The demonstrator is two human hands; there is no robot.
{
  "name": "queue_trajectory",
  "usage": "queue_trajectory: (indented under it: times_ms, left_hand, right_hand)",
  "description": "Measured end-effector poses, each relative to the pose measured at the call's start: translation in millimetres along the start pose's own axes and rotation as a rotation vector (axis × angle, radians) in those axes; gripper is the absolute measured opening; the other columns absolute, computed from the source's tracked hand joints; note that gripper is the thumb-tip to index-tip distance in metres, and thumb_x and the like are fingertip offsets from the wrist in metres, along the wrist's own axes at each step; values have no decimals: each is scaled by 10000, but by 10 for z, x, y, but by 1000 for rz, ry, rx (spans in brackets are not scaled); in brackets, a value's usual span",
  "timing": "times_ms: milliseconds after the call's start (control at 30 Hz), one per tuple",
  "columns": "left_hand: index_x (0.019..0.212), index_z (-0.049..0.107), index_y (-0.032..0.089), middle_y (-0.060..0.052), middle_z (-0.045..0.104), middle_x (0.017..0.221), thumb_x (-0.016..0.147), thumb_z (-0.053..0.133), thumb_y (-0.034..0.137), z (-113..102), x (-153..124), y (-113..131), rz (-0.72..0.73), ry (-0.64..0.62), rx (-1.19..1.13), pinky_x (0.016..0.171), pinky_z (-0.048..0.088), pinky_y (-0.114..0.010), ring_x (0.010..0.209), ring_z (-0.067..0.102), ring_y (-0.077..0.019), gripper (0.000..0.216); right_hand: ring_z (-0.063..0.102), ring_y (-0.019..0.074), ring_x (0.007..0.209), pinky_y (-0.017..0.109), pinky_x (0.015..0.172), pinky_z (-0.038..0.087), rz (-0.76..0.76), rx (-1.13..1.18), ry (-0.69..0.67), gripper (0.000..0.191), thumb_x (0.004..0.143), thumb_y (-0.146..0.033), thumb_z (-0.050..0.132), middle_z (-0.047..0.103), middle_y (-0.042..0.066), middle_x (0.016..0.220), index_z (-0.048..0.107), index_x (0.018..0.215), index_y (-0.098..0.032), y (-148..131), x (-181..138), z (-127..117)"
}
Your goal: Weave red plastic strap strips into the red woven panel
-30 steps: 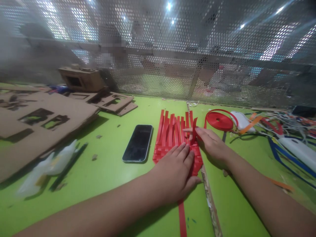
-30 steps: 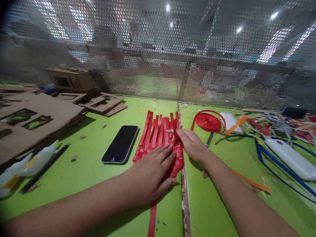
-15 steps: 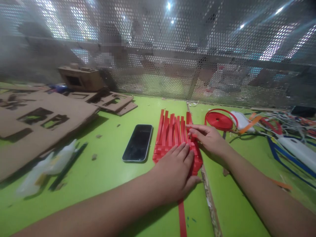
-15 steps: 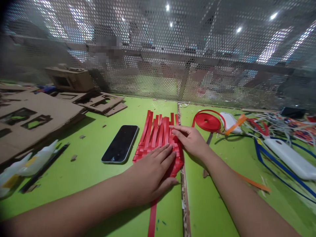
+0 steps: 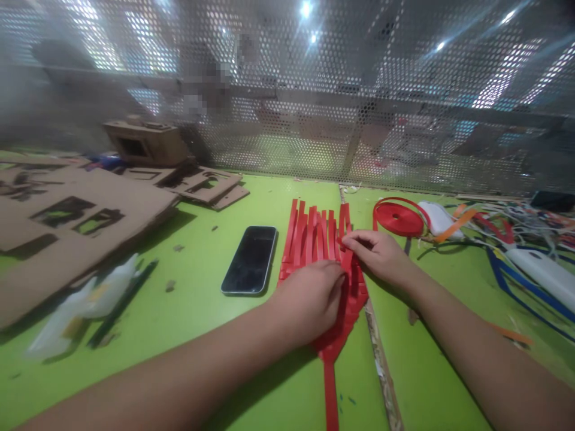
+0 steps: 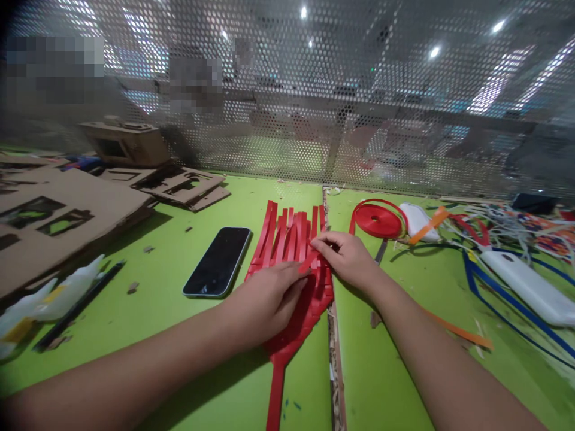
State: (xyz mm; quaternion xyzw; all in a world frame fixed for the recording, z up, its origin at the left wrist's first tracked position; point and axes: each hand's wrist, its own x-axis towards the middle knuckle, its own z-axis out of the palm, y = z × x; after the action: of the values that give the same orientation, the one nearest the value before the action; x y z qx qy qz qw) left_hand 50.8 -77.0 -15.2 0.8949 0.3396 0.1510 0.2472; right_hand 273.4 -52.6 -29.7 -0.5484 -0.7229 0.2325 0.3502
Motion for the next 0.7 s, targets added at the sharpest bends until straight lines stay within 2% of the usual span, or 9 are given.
queue_trajectory:
  times_ms: [67, 200, 300, 400, 533, 700]
  left_hand:
    - [1033, 698, 168, -108, 751, 988, 1023, 388, 290, -34, 22, -36, -9, 71, -68, 779, 589, -384, 867, 702, -236, 333]
    - [1166, 699, 180, -93, 760, 1131, 989, 470, 238, -72, 72, -119, -43, 214, -259, 902, 579, -391, 1003, 703, -229, 296]
    - [1160, 701, 188, -80, 763, 1123, 994, 492, 272, -78, 130, -196, -102, 239, -430, 898, 583, -383, 1004, 708, -216, 280]
    - [1141, 707, 176, -74, 771, 1077, 994, 520, 309, -92, 178, -265, -139, 221, -507, 869, 582, -375, 947, 712, -205, 273]
    - [1055, 738, 181, -57, 776, 991, 985, 539, 318, -155, 167, -281, -72, 160, -413, 808, 573, -348, 870, 704, -193, 251]
    - [1077, 755, 184, -62, 764, 1018, 957, 594, 260, -199, 102, -220, 165, 36, -115, 867, 555, -357, 926, 683, -201, 214]
  right_hand:
    - [687, 231, 839, 343, 762, 509, 18, 38, 34, 220, 924, -418, 651, 761, 54, 922, 714, 972, -212, 6, 6, -2]
    - [689, 223, 797, 328, 720, 506, 60, 35, 61, 165, 852, -349, 708, 753, 49, 869, 698, 936, -208, 24, 19, -6]
    - [669, 207, 752, 307, 670, 488, 87, 53, -15, 133, 838, -314, 708, 748, 36, 824, 727, 900, -198, 17, 12, -9]
    - [634, 190, 716, 294, 636, 460, 102, 47, -71, 132, 841, -297, 690, 745, 25, 795, 761, 874, -191, 4, 1, -6]
    - [631, 192, 706, 298, 640, 455, 90, 4, -81, 136, 835, -264, 669, 749, 18, 784, 774, 878, -188, 7, -1, -15]
    - [689, 241, 856, 340, 764, 501, 13, -69, -156, 169, 898, -252, 595, 776, 46, 948, 749, 941, -200, -5, -8, -82]
